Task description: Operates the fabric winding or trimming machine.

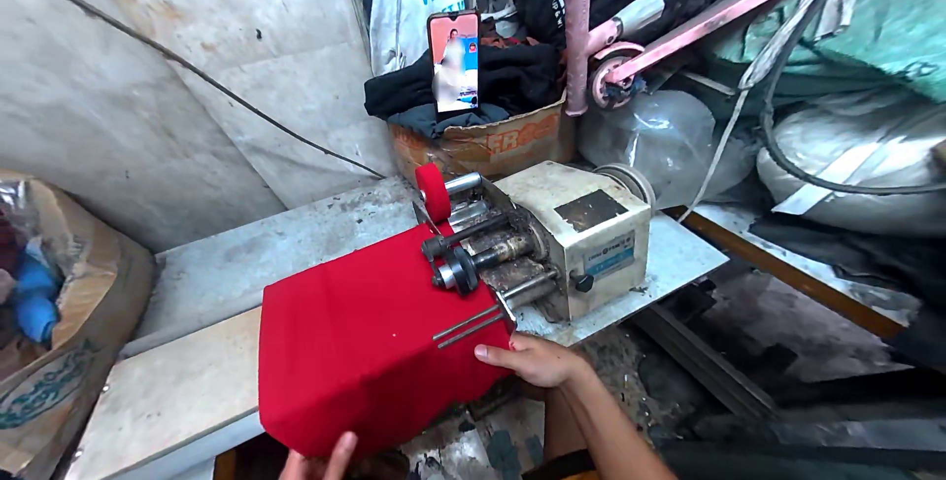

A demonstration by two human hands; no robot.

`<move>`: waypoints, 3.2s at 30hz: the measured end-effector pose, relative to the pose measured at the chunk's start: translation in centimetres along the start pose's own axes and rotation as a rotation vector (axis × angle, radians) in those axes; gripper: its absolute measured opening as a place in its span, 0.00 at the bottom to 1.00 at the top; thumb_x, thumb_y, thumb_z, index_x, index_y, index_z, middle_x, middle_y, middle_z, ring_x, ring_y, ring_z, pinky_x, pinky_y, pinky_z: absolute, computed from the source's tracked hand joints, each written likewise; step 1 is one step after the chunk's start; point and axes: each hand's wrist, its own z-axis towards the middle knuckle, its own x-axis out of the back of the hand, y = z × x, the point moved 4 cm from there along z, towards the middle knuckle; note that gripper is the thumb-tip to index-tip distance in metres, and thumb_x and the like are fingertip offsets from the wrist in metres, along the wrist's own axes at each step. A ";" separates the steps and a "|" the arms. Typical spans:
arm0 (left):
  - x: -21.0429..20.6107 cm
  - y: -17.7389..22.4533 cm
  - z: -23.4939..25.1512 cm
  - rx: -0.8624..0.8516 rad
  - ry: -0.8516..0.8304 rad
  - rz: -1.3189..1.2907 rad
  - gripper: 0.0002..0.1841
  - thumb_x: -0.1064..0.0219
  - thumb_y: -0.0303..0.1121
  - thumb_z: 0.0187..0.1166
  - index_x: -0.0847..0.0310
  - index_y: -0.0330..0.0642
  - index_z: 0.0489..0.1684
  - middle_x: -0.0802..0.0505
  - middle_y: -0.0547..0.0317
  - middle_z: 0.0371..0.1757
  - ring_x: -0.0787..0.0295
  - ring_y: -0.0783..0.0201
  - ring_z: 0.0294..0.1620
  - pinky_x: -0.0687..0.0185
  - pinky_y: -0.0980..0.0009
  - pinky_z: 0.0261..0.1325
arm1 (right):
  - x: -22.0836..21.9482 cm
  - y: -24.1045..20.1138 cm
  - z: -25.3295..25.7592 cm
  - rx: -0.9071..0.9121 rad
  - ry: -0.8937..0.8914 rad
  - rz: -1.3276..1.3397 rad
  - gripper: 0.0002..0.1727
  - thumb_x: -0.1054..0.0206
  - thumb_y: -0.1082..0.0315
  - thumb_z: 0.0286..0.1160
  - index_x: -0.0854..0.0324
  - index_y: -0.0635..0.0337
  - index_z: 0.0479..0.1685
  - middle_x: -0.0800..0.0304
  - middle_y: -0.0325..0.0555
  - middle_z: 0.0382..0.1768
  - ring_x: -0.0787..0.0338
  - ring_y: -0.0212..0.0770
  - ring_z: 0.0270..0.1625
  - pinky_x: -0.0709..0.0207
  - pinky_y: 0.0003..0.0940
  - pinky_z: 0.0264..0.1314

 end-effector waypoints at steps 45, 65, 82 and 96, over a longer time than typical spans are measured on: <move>-0.6 1.4 -0.5 0.018 -0.023 -0.116 0.15 0.22 0.37 0.72 0.11 0.67 0.54 0.03 0.80 0.49 0.07 0.80 0.53 0.11 0.75 0.62 | 0.0 0.1 0.0 0.011 -0.002 0.064 0.13 0.42 0.59 0.90 0.18 0.53 0.61 0.05 0.29 0.51 0.09 0.24 0.58 0.16 0.29 0.68; 0.9 -0.4 -0.5 0.006 0.074 -0.255 0.15 0.25 0.38 0.76 0.15 0.62 0.60 0.04 0.75 0.54 0.08 0.76 0.58 0.13 0.71 0.66 | 0.0 0.4 -0.1 0.007 0.007 0.063 0.15 0.42 0.57 0.90 0.18 0.53 0.62 0.05 0.30 0.52 0.08 0.25 0.57 0.16 0.30 0.68; 0.4 -0.1 -0.4 0.021 0.057 -0.095 0.18 0.21 0.33 0.70 0.16 0.56 0.57 0.03 0.76 0.50 0.07 0.76 0.54 0.10 0.70 0.63 | -0.1 0.0 0.0 -0.009 0.017 0.061 0.14 0.42 0.59 0.89 0.17 0.53 0.61 0.05 0.29 0.51 0.08 0.24 0.57 0.16 0.29 0.68; 0.7 0.3 0.0 -0.032 0.089 -0.219 0.18 0.23 0.36 0.74 0.18 0.59 0.61 0.03 0.74 0.53 0.08 0.75 0.56 0.12 0.70 0.65 | -0.1 0.3 0.0 0.001 -0.003 0.114 0.13 0.41 0.59 0.89 0.17 0.52 0.61 0.05 0.29 0.51 0.08 0.25 0.57 0.16 0.30 0.69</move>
